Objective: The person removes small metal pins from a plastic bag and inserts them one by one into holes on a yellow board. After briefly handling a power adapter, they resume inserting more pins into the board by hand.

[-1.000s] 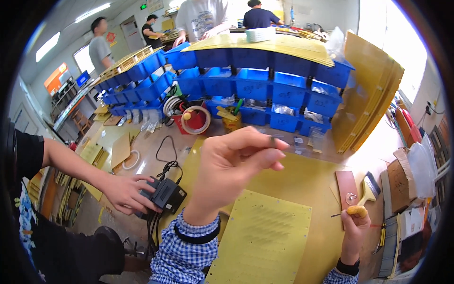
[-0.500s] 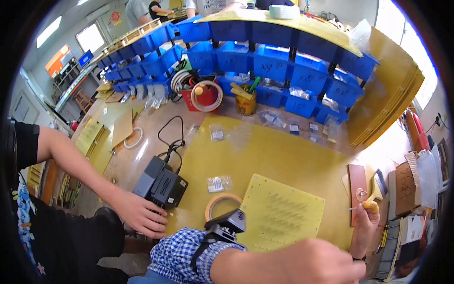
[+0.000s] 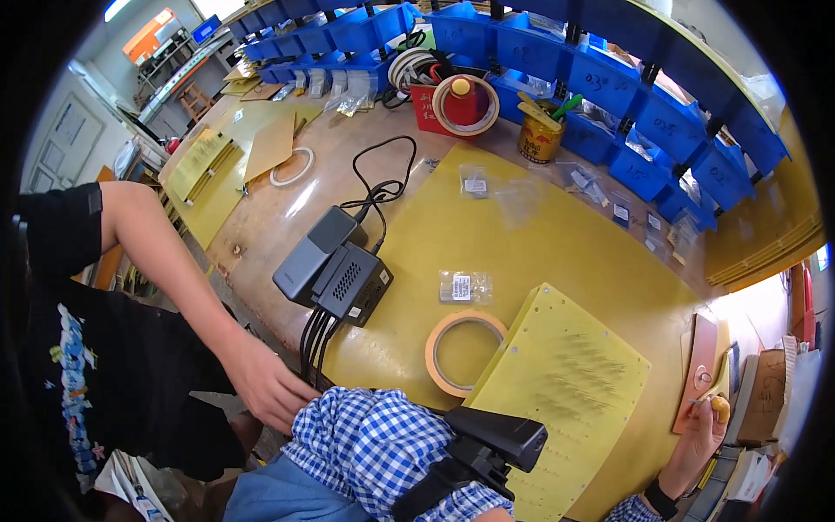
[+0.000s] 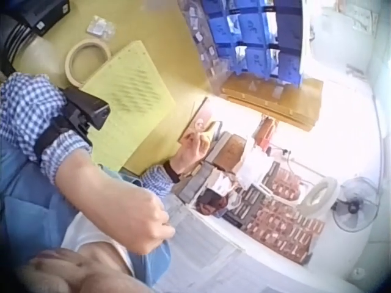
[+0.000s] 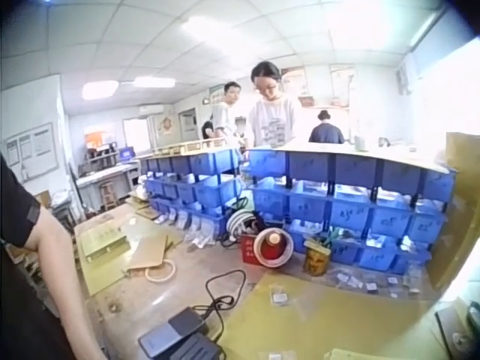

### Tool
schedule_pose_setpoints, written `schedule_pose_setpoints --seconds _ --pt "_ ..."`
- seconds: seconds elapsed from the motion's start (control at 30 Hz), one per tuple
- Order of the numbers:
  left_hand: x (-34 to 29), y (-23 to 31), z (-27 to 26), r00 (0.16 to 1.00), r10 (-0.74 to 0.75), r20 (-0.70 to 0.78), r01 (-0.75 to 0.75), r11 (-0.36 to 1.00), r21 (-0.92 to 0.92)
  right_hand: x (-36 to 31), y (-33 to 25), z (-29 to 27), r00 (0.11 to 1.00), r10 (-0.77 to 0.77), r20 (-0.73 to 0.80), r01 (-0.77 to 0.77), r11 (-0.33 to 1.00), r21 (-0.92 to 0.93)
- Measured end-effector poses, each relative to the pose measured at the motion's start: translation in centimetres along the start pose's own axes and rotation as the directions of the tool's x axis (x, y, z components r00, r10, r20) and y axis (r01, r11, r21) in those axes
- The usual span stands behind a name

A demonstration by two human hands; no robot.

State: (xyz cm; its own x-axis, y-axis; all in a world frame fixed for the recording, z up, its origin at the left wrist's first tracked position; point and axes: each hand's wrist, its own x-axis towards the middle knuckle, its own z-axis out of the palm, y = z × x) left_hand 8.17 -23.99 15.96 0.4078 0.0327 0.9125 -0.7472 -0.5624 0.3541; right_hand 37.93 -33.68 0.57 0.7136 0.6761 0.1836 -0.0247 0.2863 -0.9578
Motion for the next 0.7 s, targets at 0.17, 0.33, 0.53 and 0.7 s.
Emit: schedule_pose_setpoints --seconds 0.17,0.33,0.53,0.7 --pt "-0.2 0.1 -0.1 1.000 0.000 0.018 0.000 1.000 -0.005 0.2 0.2 0.3 0.997 -0.009 0.079 0.006 0.999 0.039" --pt "0.2 -0.4 0.1 0.999 -0.004 0.037 0.004 1.000 -0.015 0.2 -0.1 -0.2 0.999 -0.010 0.045 0.010 1.000 0.007" --pt "0.0 -0.4 -0.2 0.999 -0.010 0.048 0.012 0.999 -0.033 0.1 0.2 1.0 1.000 -0.017 -0.009 0.017 0.999 -0.032" --pt "0.4 -1.0 0.1 0.999 0.006 0.052 -0.005 1.000 -0.021 0.2 -0.6 -0.7 1.000 -0.008 0.014 0.009 1.000 -0.010"
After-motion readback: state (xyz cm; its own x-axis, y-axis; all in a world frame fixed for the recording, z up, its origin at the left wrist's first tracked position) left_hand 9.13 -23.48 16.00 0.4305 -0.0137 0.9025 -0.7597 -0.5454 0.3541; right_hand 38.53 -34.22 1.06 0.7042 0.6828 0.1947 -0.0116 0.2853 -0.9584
